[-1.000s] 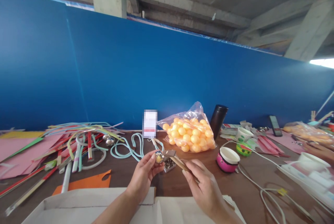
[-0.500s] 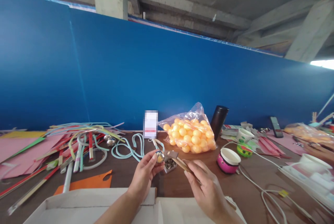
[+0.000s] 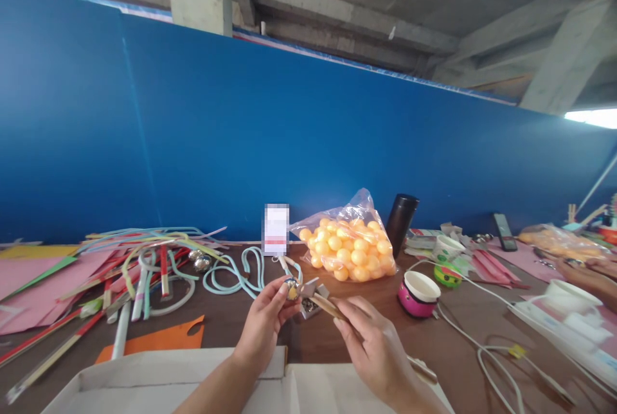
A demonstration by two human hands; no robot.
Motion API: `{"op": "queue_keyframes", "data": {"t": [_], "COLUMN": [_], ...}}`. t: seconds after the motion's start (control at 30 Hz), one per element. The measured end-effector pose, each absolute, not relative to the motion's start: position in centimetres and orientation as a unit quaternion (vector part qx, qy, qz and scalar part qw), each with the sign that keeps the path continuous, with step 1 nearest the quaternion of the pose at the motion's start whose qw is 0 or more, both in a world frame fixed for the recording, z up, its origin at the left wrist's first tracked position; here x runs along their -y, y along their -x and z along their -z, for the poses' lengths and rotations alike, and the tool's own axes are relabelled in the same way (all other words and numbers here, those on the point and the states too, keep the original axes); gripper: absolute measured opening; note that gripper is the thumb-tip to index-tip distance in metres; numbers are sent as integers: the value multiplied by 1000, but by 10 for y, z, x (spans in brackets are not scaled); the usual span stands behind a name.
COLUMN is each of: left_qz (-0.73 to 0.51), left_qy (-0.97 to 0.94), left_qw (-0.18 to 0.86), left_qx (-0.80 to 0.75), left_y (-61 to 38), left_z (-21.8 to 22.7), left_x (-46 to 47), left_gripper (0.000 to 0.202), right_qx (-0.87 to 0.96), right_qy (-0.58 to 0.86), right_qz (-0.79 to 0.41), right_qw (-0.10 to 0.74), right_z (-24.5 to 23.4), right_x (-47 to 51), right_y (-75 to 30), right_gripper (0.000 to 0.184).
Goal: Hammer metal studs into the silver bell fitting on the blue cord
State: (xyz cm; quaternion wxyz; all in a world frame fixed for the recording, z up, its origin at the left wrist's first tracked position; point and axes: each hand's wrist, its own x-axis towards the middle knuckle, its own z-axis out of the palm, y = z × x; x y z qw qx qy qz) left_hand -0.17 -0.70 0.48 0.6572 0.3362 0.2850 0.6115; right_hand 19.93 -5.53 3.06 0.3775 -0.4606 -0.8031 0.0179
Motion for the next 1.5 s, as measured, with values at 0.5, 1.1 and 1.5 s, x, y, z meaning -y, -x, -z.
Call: {"op": "queue_keyframes", "data": {"t": [0.5,1.1,1.5], "left_qz": [-616,-624,-619], "left_qy": [-328,-327,-337], "left_qw": [655,650,653], "left_qx": [-289,-286,-279], "left_y": [1,0,0], "left_z": [-7,-8,-7], "left_x": [8,8,8], "left_gripper": [34,36,33], "right_qx": [800,796,792], "right_qy": [449,448,459], "right_qz": [-1,13,-4], "right_qw": [398,407,403], "right_z": [-31,-24,-25], "right_x": [55,52,54], "right_y": [-195,-195,-194], "right_gripper": [31,31,30]}}
